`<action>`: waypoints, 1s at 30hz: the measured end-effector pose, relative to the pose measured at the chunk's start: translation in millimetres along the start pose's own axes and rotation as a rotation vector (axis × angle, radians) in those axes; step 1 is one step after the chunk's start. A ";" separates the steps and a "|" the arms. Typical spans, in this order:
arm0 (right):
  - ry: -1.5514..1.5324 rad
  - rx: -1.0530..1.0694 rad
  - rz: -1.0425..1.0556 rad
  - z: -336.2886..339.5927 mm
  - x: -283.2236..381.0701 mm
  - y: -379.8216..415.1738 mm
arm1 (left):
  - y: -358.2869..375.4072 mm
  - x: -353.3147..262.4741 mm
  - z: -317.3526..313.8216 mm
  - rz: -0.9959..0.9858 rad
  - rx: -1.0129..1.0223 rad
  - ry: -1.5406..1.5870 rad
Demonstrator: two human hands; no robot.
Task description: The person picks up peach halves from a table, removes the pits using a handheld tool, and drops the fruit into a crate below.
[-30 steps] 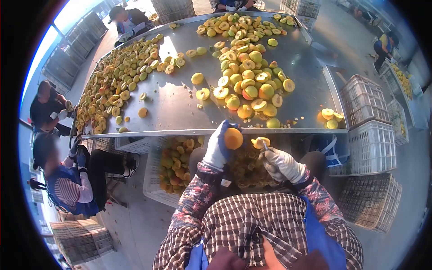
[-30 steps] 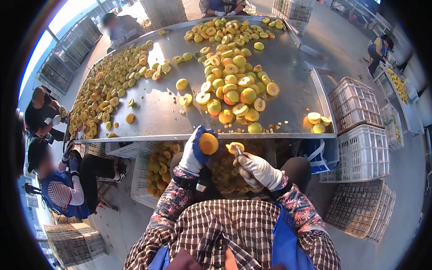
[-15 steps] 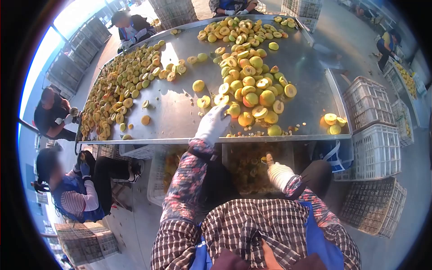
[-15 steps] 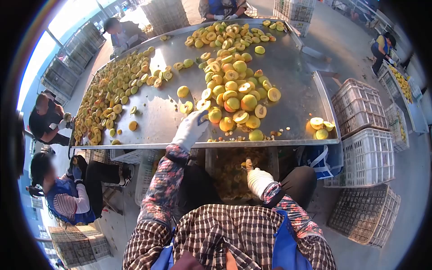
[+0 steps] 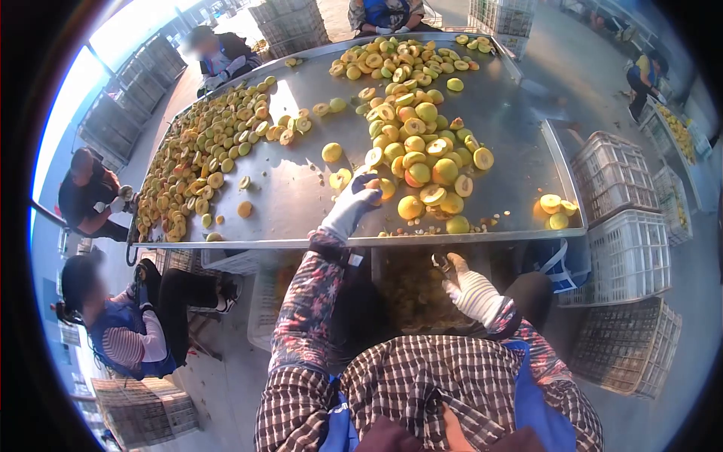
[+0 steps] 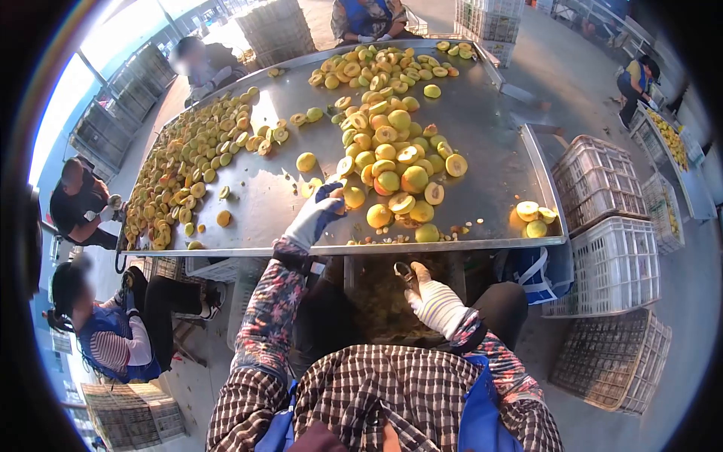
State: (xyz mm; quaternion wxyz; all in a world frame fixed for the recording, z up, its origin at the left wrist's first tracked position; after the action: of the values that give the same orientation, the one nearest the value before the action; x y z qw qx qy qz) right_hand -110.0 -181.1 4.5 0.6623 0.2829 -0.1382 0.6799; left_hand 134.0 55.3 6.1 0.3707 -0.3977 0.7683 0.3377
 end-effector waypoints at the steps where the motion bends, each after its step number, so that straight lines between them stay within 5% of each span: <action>1: -0.095 -0.061 0.063 2.0 4.1 -1.0 | 16.3 4.2 -2.8 -0.096 0.097 0.028; 5: -0.339 -0.191 0.242 26.8 49.9 -8.4 | 77.1 12.4 -33.1 -0.053 0.243 0.247; 6: -0.338 -0.188 0.241 26.1 55.3 -12.9 | 90.5 10.6 -42.6 0.140 0.389 0.645; 9: -0.217 -0.351 0.381 28.2 75.8 -22.0 | 108.4 38.9 -50.3 -0.434 0.170 -0.198; 11: -0.090 -0.338 0.360 31.0 85.4 -21.0 | 118.4 40.6 -61.3 -0.470 0.162 -0.172; 13: 0.030 -0.312 0.333 29.9 89.1 -21.2 | 125.0 35.4 -71.5 -0.168 0.126 0.187; 16: 0.068 -0.267 0.298 30.6 92.9 -18.1 | 130.8 36.1 -76.1 -0.181 0.129 0.094; 18: -0.028 -0.278 0.303 24.1 87.1 -16.8 | 131.7 39.6 -72.9 -0.462 0.119 -0.225; 22: -0.052 -0.271 0.278 15.8 81.6 -14.8 | 136.8 32.6 -81.1 -0.563 0.085 -0.402; 24: 0.020 -0.273 0.258 16.5 79.4 -13.3 | 134.2 34.4 -80.4 -0.083 0.188 0.704; 26: 0.138 -0.242 0.289 17.9 79.5 -12.2 | 136.2 34.8 -82.6 -0.094 0.212 0.686; 27: 0.137 -0.240 0.288 19.3 80.2 -11.1 | 139.8 33.3 -82.7 -0.274 0.176 0.163; 29: 0.245 -0.230 0.349 22.8 82.8 -10.0 | 137.9 35.1 -78.7 -0.439 0.131 -0.364; 30: 0.244 -0.230 0.349 20.6 81.8 -10.6 | 127.4 46.7 -68.0 -0.225 0.102 0.116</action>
State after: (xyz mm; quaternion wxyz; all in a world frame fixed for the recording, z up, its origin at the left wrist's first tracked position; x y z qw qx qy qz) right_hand -92.3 -124.6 65.4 0.5746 0.0930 -0.1804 0.7929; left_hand -15.3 41.2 29.3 0.3811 -0.4809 0.7551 0.2310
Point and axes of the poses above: each hand's wrist, its own y-axis away from the middle knuckle, its own z-axis out of the back of the hand, x = y × z, the point moved 1 cm from there along -y, towards the middle knuckle, and after that the axes turned 10 degrees about y, right-handed, at the moved point
